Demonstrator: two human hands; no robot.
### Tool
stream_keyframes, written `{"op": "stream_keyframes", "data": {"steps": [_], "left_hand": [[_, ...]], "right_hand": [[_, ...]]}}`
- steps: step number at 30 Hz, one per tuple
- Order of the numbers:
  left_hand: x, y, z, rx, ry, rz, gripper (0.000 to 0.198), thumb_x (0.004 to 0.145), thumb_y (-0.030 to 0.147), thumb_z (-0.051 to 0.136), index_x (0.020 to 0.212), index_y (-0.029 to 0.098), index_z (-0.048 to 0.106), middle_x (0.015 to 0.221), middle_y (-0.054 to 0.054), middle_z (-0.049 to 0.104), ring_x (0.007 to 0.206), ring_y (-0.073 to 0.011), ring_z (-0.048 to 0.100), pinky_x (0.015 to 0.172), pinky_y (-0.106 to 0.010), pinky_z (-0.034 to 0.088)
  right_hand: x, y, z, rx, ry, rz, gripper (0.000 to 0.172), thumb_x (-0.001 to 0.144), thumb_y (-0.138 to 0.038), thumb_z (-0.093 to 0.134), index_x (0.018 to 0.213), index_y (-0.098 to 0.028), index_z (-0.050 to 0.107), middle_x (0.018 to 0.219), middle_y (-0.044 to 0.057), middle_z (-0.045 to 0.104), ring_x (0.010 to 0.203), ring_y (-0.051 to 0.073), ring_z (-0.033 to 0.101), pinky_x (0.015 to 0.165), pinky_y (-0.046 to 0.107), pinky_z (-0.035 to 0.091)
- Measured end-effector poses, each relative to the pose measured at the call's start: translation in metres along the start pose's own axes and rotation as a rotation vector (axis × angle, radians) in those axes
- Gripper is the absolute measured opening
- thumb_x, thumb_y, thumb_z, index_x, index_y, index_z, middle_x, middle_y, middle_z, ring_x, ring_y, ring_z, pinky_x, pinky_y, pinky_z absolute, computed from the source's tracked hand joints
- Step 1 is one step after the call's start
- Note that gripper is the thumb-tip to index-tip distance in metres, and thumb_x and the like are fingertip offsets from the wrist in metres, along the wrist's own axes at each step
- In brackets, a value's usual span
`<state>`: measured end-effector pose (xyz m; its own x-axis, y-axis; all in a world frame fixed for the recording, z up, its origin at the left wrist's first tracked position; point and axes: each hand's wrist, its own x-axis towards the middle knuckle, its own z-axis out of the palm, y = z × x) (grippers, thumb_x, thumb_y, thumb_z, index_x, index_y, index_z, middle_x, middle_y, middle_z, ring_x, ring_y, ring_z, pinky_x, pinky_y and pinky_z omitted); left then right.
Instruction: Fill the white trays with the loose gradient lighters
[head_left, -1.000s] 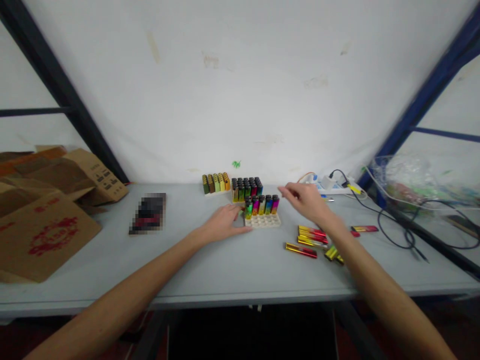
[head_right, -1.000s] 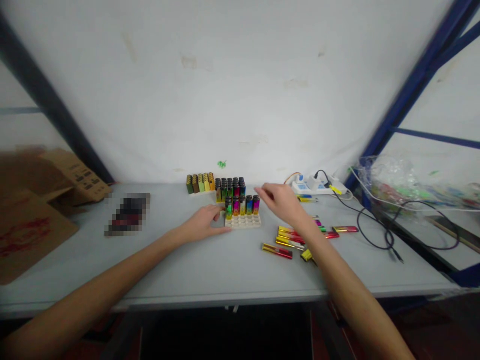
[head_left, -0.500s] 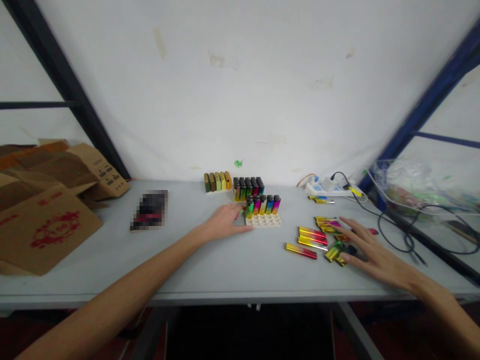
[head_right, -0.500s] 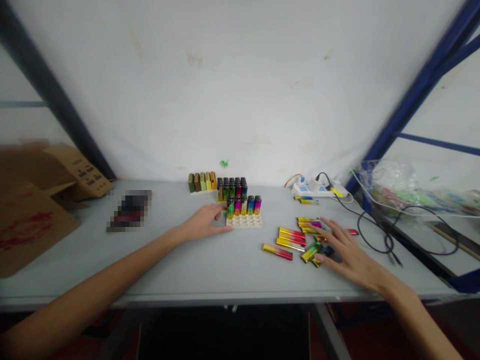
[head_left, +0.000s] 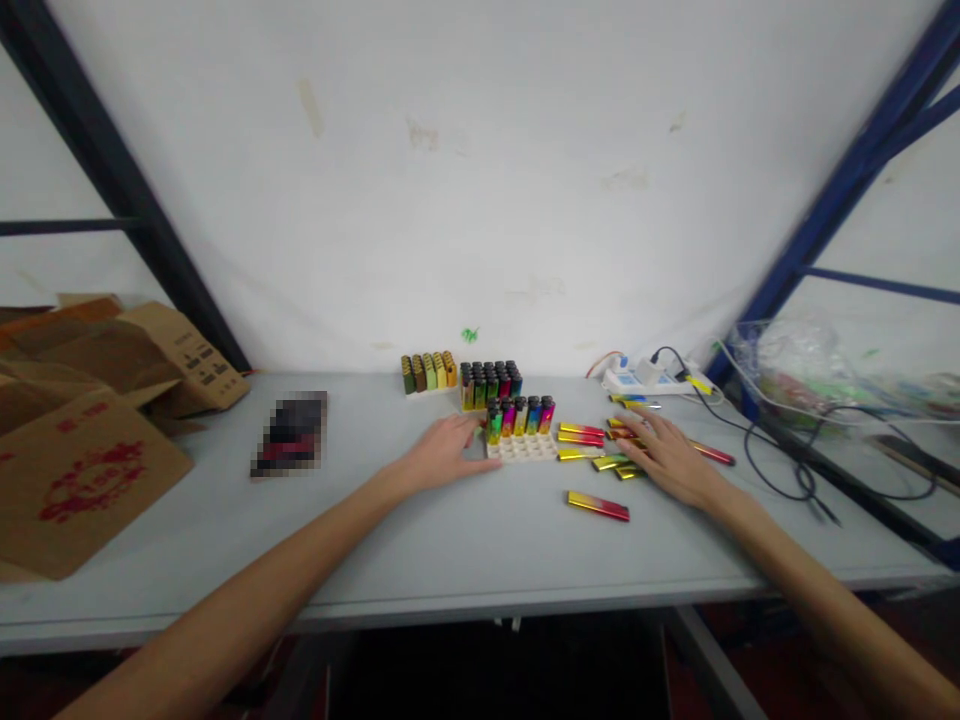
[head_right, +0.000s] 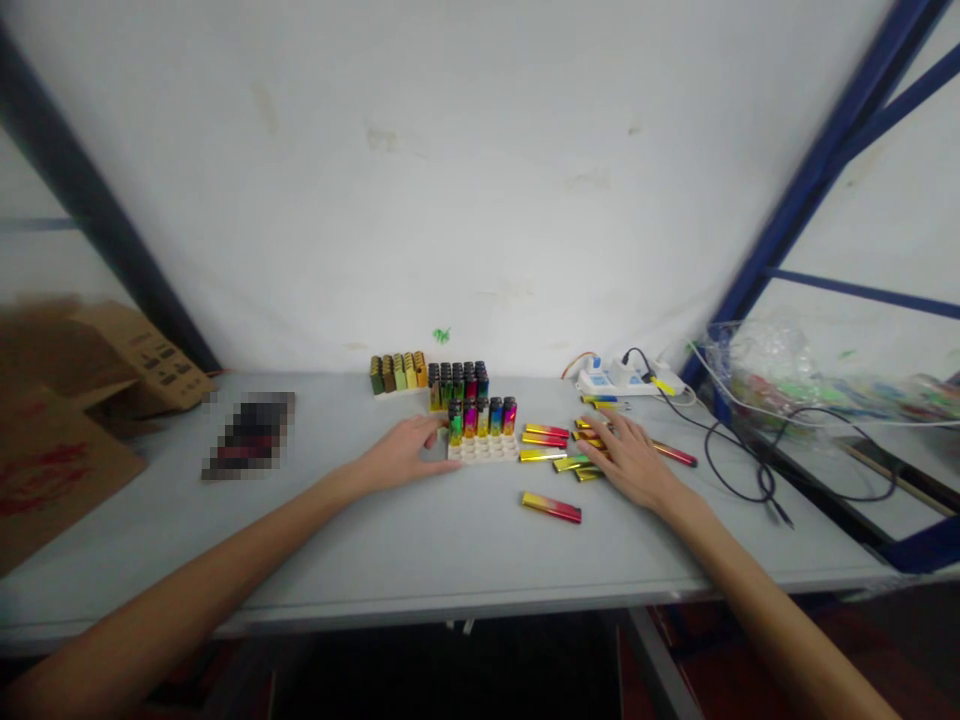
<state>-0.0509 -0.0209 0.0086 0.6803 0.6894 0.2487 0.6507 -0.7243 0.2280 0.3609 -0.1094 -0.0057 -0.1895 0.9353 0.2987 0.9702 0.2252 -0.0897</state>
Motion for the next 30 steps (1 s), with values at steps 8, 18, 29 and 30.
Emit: {"op": "stream_keyframes", "data": {"steps": [8,18,29,30], "left_hand": [[0.0,-0.001,-0.001,-0.012,0.0,-0.002,0.063,0.086,0.077,0.057,0.102,0.017,0.061,0.088,-0.007,0.064,0.083,-0.0267,0.06,0.074,-0.035,0.044],[-0.001,-0.001,0.0,-0.018,0.004,-0.001,0.065,0.086,0.077,0.056,0.108,0.016,0.062,0.089,-0.007,0.064,0.084,-0.0269,0.061,0.074,-0.035,0.044],[0.0,0.001,-0.001,-0.039,0.006,-0.02,0.06,0.084,0.077,0.058,0.094,0.018,0.062,0.088,-0.008,0.065,0.083,-0.0271,0.061,0.073,-0.035,0.045],[0.0,0.002,-0.002,-0.036,0.004,-0.023,0.059,0.084,0.076,0.058,0.094,0.018,0.061,0.088,-0.008,0.065,0.083,-0.0273,0.061,0.073,-0.035,0.045]], "right_hand": [[0.052,0.04,0.02,0.045,-0.044,-0.015,0.06,0.104,-0.05,0.027,0.14,-0.014,0.058,0.149,0.02,0.055,0.143,0.03,0.047,0.119,0.051,0.036],[0.036,0.031,-0.01,0.13,0.2,0.113,0.066,0.104,-0.058,0.025,0.121,-0.013,0.069,0.13,0.021,0.069,0.124,0.032,0.063,0.114,0.046,0.043],[0.03,0.045,-0.015,0.12,0.086,0.206,0.066,0.102,-0.059,0.026,0.11,-0.017,0.076,0.12,0.018,0.075,0.114,0.033,0.07,0.104,0.047,0.051],[0.026,0.05,-0.018,0.099,0.131,0.228,0.065,0.101,-0.058,0.028,0.111,-0.016,0.076,0.121,0.018,0.075,0.115,0.034,0.069,0.104,0.048,0.051]]}}
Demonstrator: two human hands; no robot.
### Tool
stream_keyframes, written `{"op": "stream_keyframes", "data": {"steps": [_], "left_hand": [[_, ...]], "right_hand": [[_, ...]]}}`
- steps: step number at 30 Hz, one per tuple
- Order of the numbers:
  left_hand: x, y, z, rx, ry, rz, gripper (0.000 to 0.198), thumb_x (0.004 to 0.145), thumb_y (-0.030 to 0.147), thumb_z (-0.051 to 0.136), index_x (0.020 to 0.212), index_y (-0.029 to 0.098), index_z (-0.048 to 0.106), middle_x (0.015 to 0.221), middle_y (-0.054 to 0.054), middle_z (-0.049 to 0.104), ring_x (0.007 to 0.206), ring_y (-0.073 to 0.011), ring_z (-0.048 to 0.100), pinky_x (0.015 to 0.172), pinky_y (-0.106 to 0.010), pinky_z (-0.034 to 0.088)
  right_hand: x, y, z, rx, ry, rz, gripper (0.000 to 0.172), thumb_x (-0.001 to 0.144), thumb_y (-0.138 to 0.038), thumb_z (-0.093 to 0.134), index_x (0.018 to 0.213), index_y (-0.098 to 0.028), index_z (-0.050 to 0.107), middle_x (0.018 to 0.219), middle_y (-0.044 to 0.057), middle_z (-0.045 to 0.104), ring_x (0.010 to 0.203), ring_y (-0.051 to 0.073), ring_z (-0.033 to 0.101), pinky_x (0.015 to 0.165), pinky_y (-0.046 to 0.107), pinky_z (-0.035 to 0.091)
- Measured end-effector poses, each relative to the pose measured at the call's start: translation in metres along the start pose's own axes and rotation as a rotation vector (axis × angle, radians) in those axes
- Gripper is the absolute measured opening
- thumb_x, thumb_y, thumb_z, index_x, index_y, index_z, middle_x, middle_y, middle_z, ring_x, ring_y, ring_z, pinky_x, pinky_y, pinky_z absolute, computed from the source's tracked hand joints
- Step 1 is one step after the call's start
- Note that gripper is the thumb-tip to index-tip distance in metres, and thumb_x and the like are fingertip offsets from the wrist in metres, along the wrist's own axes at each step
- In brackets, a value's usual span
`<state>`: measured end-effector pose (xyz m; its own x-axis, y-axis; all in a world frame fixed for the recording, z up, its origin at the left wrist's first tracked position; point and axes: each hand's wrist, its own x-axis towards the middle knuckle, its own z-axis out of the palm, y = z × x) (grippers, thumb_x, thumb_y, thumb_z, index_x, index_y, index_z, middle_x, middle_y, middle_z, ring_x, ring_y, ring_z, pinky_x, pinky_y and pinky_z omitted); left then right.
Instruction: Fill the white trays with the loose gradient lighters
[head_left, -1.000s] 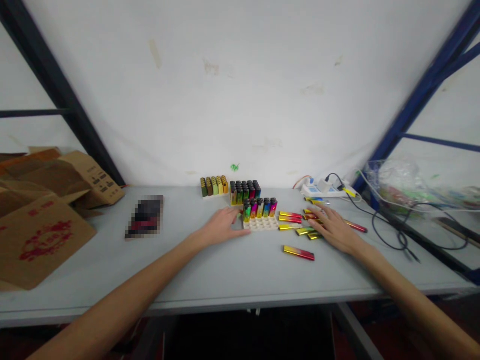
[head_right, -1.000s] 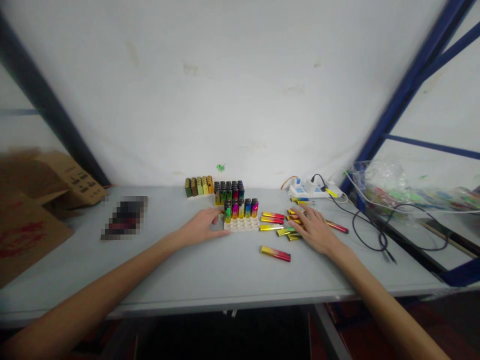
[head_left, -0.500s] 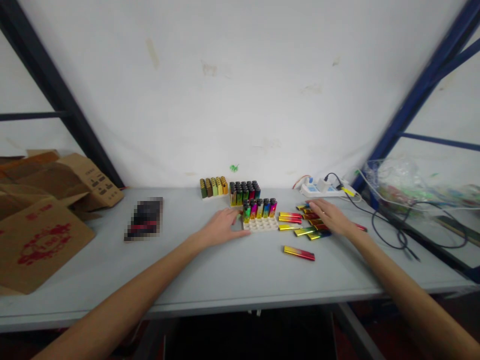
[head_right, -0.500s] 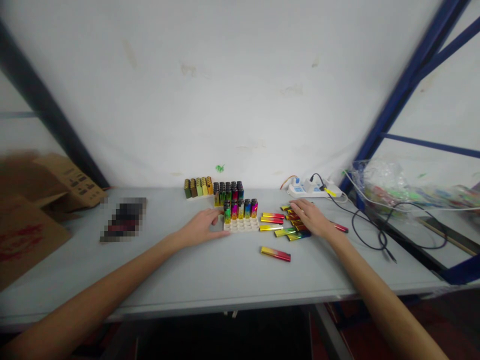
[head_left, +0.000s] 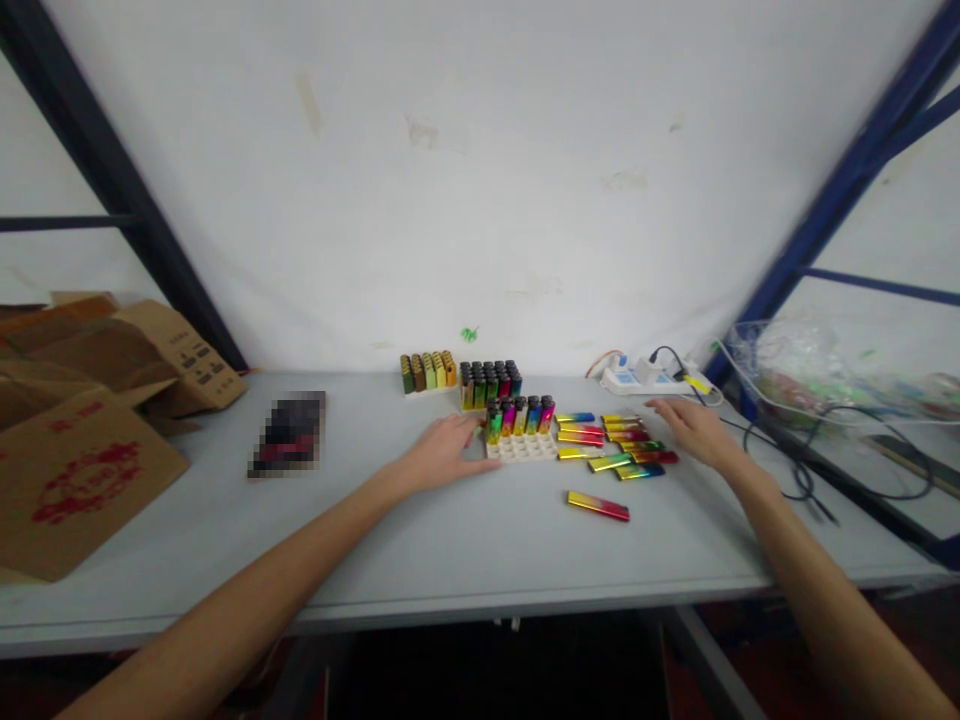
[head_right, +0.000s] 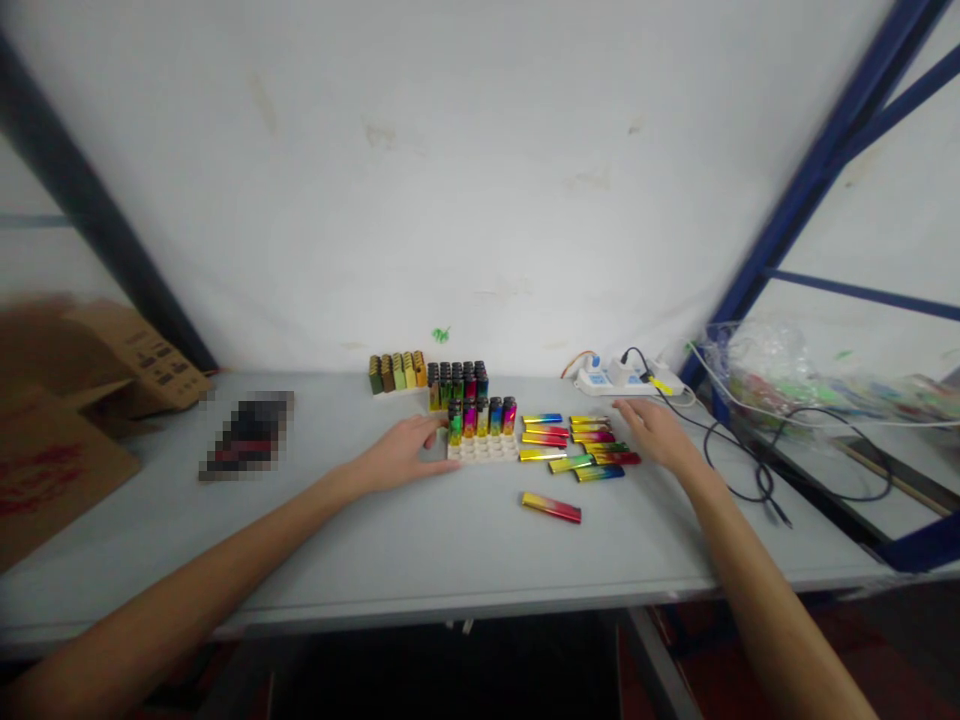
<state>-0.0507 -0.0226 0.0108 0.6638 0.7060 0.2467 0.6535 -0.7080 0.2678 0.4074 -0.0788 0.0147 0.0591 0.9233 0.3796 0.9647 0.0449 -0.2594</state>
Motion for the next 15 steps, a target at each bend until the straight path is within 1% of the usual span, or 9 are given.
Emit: {"op": "stream_keyframes", "data": {"steps": [1,3,5,7,9,11,13,15], "left_hand": [[0.0,0.001,-0.001,0.004,-0.001,-0.001,0.059,0.085,0.076,0.059,0.095,0.018,0.061,0.088,-0.008,0.065,0.083,-0.0276,0.061,0.073,-0.036,0.045],[0.0,0.002,-0.001,0.011,-0.004,0.003,0.058,0.085,0.075,0.059,0.097,0.018,0.061,0.087,-0.008,0.065,0.083,-0.0279,0.062,0.073,-0.035,0.045],[0.001,0.002,-0.001,0.02,-0.008,0.001,0.057,0.085,0.074,0.059,0.096,0.018,0.061,0.087,-0.007,0.065,0.083,-0.0279,0.062,0.072,-0.035,0.045],[0.001,0.002,-0.001,0.026,-0.015,-0.005,0.057,0.085,0.074,0.059,0.095,0.018,0.061,0.087,-0.008,0.064,0.083,-0.0277,0.062,0.072,-0.035,0.044],[0.002,0.002,-0.001,0.027,-0.019,-0.005,0.059,0.086,0.075,0.059,0.098,0.017,0.062,0.088,-0.008,0.064,0.083,-0.0276,0.061,0.073,-0.035,0.044],[0.002,0.001,-0.001,0.021,-0.019,0.004,0.06,0.086,0.075,0.059,0.102,0.017,0.062,0.088,-0.007,0.064,0.084,-0.0274,0.061,0.074,-0.035,0.045],[0.001,0.001,-0.001,0.017,-0.018,0.01,0.061,0.086,0.075,0.058,0.102,0.017,0.062,0.088,-0.007,0.064,0.083,-0.0272,0.061,0.073,-0.035,0.044],[0.001,0.001,-0.002,0.019,-0.017,0.008,0.06,0.086,0.075,0.058,0.101,0.017,0.062,0.087,-0.007,0.064,0.083,-0.027,0.061,0.072,-0.035,0.044]], "right_hand": [[-0.003,0.007,-0.003,-0.021,0.031,0.024,0.064,0.1,-0.057,0.029,0.111,-0.015,0.075,0.121,0.019,0.075,0.115,0.035,0.069,0.103,0.05,0.051],[-0.013,0.024,-0.007,-0.056,0.036,0.061,0.063,0.099,-0.056,0.03,0.113,-0.013,0.074,0.122,0.02,0.074,0.115,0.036,0.069,0.104,0.051,0.051],[-0.028,0.039,-0.007,-0.07,-0.002,0.077,0.061,0.097,-0.056,0.032,0.114,-0.014,0.073,0.123,0.02,0.073,0.117,0.035,0.068,0.106,0.05,0.05],[-0.045,0.047,-0.003,-0.061,-0.058,0.039,0.058,0.096,-0.054,0.033,0.115,-0.015,0.072,0.125,0.02,0.072,0.12,0.034,0.067,0.11,0.05,0.049],[-0.063,0.046,0.002,-0.035,-0.08,-0.028,0.055,0.096,-0.051,0.034,0.119,-0.015,0.07,0.13,0.019,0.07,0.123,0.033,0.065,0.112,0.049,0.047],[-0.075,0.038,0.003,-0.026,-0.055,-0.066,0.052,0.097,-0.048,0.036,0.122,-0.016,0.069,0.131,0.018,0.069,0.123,0.032,0.065,0.111,0.048,0.048],[-0.081,0.026,0.001,-0.04,-0.017,-0.07,0.046,0.097,-0.043,0.038,0.118,-0.018,0.07,0.124,0.017,0.072,0.115,0.032,0.068,0.106,0.048,0.052],[-0.08,0.013,-0.005,-0.066,0.006,-0.051,0.041,0.096,-0.041,0.04,0.109,-0.019,0.073,0.111,0.017,0.075,0.1,0.032,0.072,0.095,0.047,0.056]]}}
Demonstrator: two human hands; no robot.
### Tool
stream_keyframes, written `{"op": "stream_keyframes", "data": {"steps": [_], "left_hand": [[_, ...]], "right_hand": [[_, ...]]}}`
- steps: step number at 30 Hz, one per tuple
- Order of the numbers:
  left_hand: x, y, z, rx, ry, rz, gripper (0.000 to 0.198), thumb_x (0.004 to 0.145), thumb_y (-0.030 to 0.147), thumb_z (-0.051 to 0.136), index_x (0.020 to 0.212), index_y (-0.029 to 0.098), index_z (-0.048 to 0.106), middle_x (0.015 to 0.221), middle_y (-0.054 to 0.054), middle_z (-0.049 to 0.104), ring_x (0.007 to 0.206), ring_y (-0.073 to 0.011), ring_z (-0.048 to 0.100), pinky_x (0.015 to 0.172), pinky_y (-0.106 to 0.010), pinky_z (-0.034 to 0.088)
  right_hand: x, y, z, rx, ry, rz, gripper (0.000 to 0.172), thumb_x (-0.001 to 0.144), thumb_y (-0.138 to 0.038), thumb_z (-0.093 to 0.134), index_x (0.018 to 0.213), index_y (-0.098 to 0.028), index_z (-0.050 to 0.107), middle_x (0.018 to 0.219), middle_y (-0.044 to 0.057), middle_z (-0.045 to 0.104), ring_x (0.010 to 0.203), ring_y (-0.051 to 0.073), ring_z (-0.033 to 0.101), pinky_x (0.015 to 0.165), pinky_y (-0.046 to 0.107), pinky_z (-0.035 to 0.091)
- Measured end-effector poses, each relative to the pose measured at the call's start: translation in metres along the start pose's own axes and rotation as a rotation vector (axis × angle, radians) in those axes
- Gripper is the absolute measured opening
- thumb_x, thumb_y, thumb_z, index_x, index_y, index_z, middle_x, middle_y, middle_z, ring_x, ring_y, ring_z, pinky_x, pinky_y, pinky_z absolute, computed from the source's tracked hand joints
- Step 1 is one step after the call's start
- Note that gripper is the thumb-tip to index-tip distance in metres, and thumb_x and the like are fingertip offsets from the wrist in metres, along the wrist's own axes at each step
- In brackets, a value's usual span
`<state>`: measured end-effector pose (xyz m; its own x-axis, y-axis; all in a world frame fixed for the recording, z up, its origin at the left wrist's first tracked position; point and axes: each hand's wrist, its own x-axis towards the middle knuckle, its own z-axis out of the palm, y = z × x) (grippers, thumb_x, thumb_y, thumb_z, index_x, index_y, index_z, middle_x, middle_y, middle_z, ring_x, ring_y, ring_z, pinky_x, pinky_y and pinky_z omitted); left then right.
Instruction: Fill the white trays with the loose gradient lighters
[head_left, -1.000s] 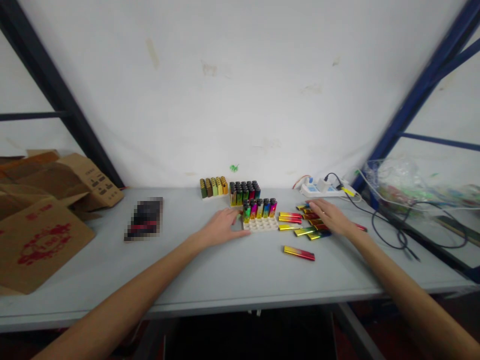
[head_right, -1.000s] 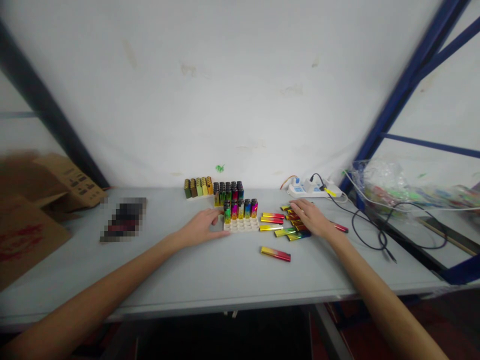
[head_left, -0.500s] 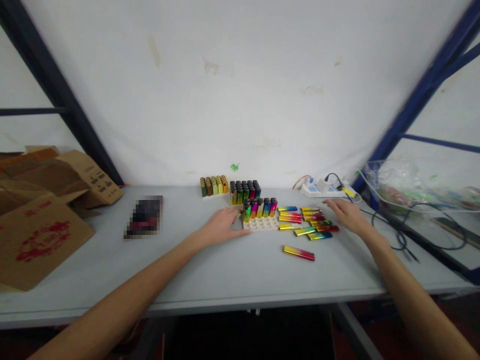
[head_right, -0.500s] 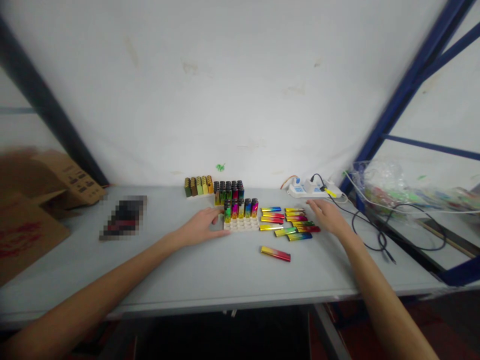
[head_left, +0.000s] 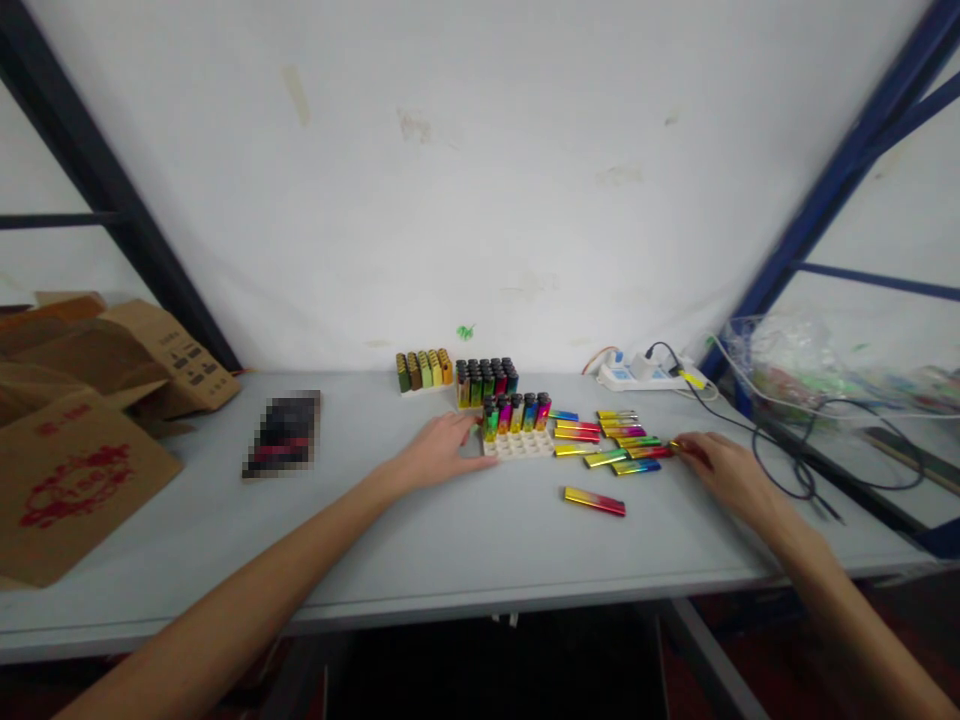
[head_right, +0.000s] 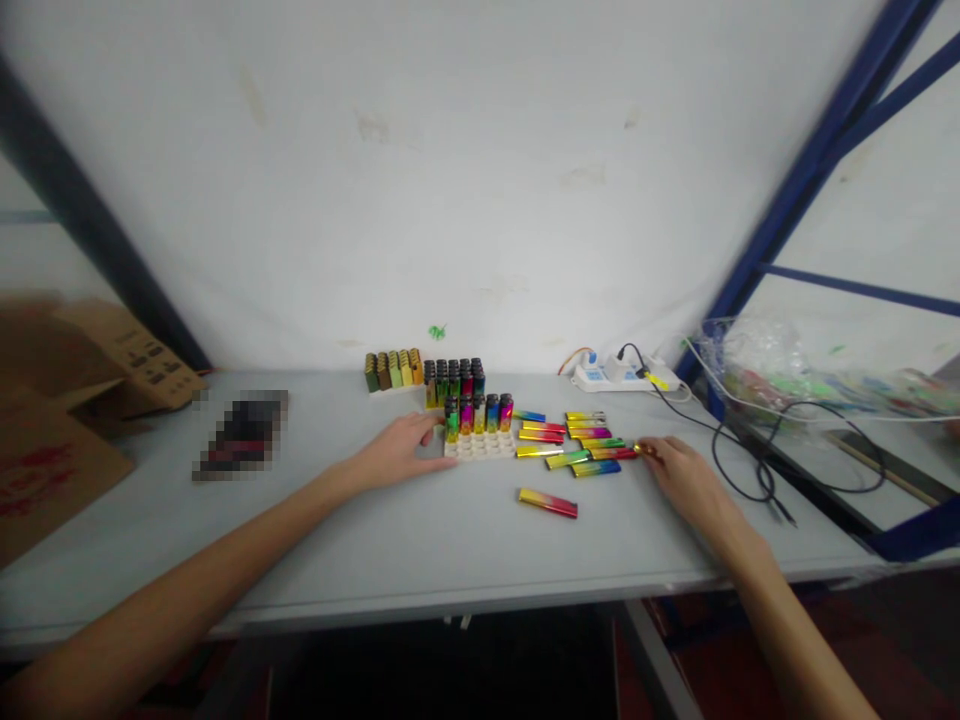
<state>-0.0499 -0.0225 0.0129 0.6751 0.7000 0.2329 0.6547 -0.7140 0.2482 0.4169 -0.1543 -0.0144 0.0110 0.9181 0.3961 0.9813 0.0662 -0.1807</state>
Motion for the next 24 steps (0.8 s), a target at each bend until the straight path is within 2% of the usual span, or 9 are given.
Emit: {"op": "stream_keyframes", "data": {"steps": [4,8,13,17,20,24], "left_hand": [[0.0,0.0,0.0,0.005,0.003,-0.004,0.06,0.086,0.075,0.058,0.1,0.017,0.062,0.087,-0.007,0.064,0.082,-0.0264,0.061,0.071,-0.034,0.044],[-0.001,0.0,0.001,0.001,0.005,-0.002,0.062,0.085,0.077,0.057,0.099,0.017,0.061,0.089,-0.008,0.064,0.084,-0.0268,0.061,0.073,-0.035,0.045],[-0.001,-0.002,0.002,0.0,0.002,0.003,0.063,0.086,0.077,0.056,0.102,0.016,0.062,0.09,-0.008,0.064,0.084,-0.0268,0.061,0.075,-0.035,0.045],[-0.001,-0.002,0.003,-0.01,0.015,0.015,0.065,0.086,0.077,0.056,0.106,0.015,0.062,0.091,-0.008,0.065,0.085,-0.0274,0.062,0.075,-0.036,0.046],[-0.002,-0.002,0.003,-0.01,0.019,0.014,0.063,0.086,0.076,0.057,0.105,0.016,0.062,0.091,-0.008,0.066,0.086,-0.0276,0.062,0.076,-0.036,0.046],[-0.002,-0.001,0.002,-0.002,0.016,0.009,0.061,0.086,0.077,0.057,0.099,0.017,0.061,0.092,-0.009,0.066,0.087,-0.0282,0.063,0.074,-0.035,0.046]], "right_hand": [[0.02,-0.021,-0.014,0.04,0.05,0.042,0.045,0.096,-0.051,0.044,0.104,-0.019,0.074,0.095,0.014,0.076,0.082,0.03,0.073,0.077,0.042,0.057],[0.053,-0.055,-0.017,0.267,0.094,0.068,0.049,0.099,-0.055,0.039,0.108,-0.019,0.071,0.086,0.011,0.076,0.069,0.024,0.071,0.063,0.035,0.054],[0.098,-0.118,-0.017,0.53,0.062,-0.027,0.047,0.09,-0.063,0.06,0.103,-0.019,0.071,0.09,0.009,0.074,0.077,0.022,0.069,0.065,0.031,0.053],[0.127,-0.159,-0.017,0.724,-0.004,-0.132,0.051,0.077,-0.064,0.076,0.098,-0.017,0.071,0.079,0.004,0.068,0.068,0.016,0.06,0.063,0.029,0.048],[0.136,-0.176,-0.011,0.896,-0.061,-0.132,0.057,0.07,-0.063,0.082,0.099,-0.016,0.07,0.066,-0.002,0.06,0.062,0.014,0.054,0.06,0.028,0.044],[0.13,-0.184,0.003,1.015,-0.141,-0.071,0.051,0.071,-0.06,0.082,0.091,-0.015,0.073,0.077,0.003,0.069,0.071,0.016,0.059,0.067,0.03,0.047]]}}
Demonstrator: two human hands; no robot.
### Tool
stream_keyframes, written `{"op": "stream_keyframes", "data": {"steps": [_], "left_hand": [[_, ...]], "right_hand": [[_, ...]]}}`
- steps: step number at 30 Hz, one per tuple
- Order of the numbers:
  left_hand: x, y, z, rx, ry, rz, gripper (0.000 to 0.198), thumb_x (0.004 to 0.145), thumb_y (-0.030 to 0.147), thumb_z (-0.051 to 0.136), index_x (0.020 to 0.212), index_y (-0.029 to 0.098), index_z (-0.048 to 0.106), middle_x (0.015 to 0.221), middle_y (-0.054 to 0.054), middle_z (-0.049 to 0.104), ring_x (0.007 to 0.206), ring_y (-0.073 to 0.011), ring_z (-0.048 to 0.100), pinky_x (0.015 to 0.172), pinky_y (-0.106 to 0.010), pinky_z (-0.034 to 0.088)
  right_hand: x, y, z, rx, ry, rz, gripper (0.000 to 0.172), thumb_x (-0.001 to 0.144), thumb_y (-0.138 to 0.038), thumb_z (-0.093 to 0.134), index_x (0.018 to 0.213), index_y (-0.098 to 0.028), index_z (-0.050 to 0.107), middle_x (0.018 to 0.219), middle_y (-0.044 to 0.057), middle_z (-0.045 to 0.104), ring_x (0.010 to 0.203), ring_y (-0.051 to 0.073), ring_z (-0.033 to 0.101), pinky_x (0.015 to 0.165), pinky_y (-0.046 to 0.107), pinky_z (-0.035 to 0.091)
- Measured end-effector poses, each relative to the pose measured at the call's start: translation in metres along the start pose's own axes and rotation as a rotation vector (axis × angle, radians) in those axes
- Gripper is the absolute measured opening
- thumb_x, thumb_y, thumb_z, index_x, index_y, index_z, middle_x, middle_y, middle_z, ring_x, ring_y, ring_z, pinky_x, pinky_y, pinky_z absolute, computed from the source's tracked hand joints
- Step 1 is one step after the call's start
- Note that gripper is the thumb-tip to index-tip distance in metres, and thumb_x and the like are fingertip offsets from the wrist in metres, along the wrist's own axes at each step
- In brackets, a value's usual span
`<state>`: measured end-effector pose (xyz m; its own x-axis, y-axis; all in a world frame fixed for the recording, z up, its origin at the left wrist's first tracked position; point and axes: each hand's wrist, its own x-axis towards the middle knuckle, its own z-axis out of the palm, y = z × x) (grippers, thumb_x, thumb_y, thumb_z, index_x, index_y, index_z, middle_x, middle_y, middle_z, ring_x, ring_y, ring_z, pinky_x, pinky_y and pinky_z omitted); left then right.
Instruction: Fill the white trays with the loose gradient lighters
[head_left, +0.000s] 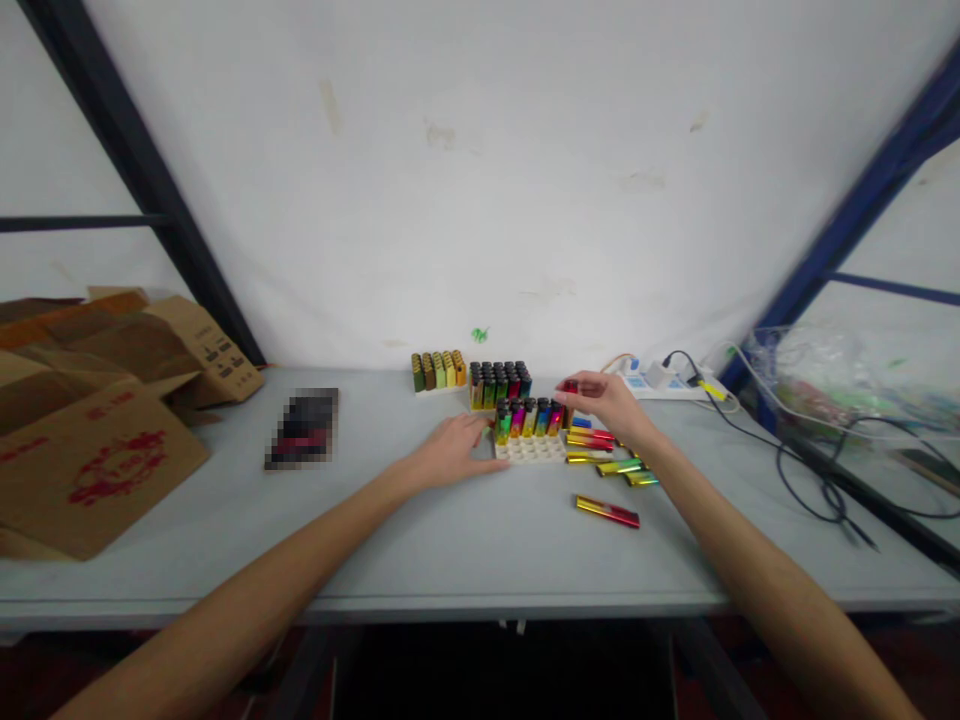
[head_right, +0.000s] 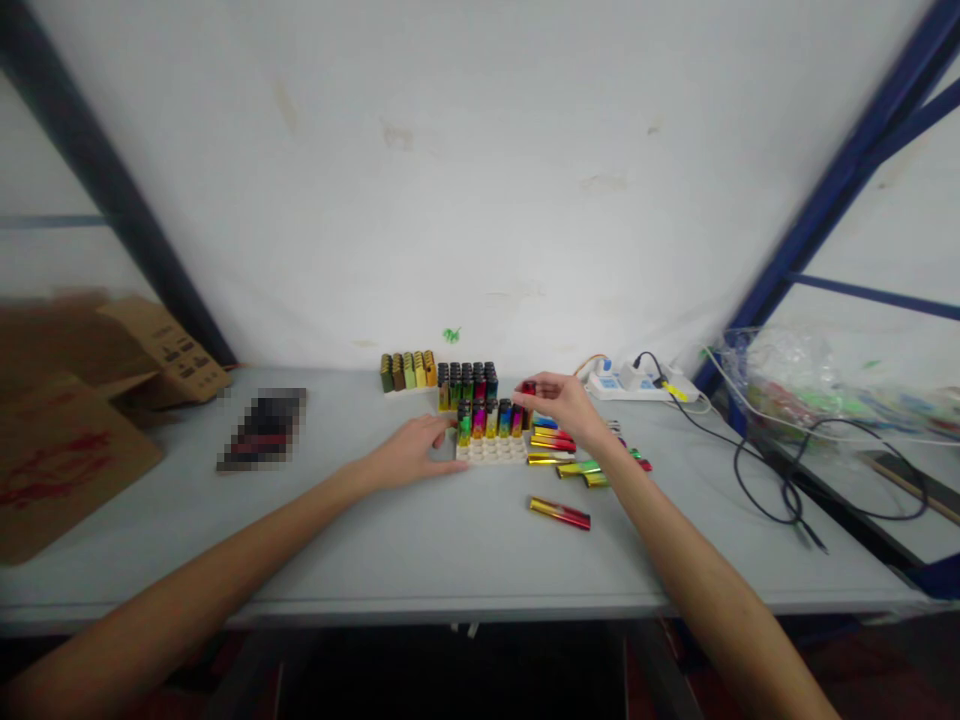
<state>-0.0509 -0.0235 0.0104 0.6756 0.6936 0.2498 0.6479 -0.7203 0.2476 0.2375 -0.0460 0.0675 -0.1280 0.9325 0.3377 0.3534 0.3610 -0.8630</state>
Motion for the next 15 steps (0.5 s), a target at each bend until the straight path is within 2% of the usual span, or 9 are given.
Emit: {"op": "stream_keyframes", "data": {"steps": [3,6,11,15], "left_hand": [[0.0,0.001,-0.001,0.006,-0.001,0.002,0.061,0.086,0.077,0.056,0.097,0.017,0.06,0.091,-0.008,0.066,0.087,-0.0283,0.063,0.073,-0.035,0.045],[0.0,0.0,-0.001,0.002,-0.002,0.008,0.064,0.086,0.078,0.056,0.101,0.017,0.061,0.09,-0.008,0.065,0.087,-0.0281,0.062,0.074,-0.035,0.045],[0.001,-0.002,0.001,0.001,0.002,0.013,0.064,0.085,0.078,0.057,0.102,0.016,0.062,0.09,-0.007,0.065,0.084,-0.0268,0.062,0.074,-0.034,0.045],[0.002,-0.002,0.001,0.006,-0.006,0.01,0.063,0.085,0.076,0.059,0.105,0.016,0.062,0.087,-0.006,0.064,0.081,-0.0258,0.061,0.073,-0.034,0.045]], "right_hand": [[-0.008,0.007,0.004,-0.019,-0.064,0.002,0.046,0.08,-0.061,0.073,0.081,-0.015,0.072,0.073,0.001,0.066,0.069,0.015,0.057,0.064,0.028,0.044],[-0.013,0.008,0.007,-0.028,-0.099,-0.022,0.05,0.089,-0.064,0.062,0.071,-0.017,0.062,0.064,-0.002,0.058,0.061,0.012,0.05,0.057,0.025,0.038],[-0.018,0.003,0.021,0.107,-0.179,0.035,0.046,0.094,-0.067,0.054,0.084,-0.022,0.049,0.059,-0.007,0.048,0.049,0.01,0.043,0.049,0.023,0.035],[-0.021,0.003,0.032,0.2,-0.104,0.063,0.048,0.09,-0.07,0.057,0.085,-0.023,0.049,0.061,-0.008,0.036,0.048,0.009,0.029,0.044,0.022,0.022]]}}
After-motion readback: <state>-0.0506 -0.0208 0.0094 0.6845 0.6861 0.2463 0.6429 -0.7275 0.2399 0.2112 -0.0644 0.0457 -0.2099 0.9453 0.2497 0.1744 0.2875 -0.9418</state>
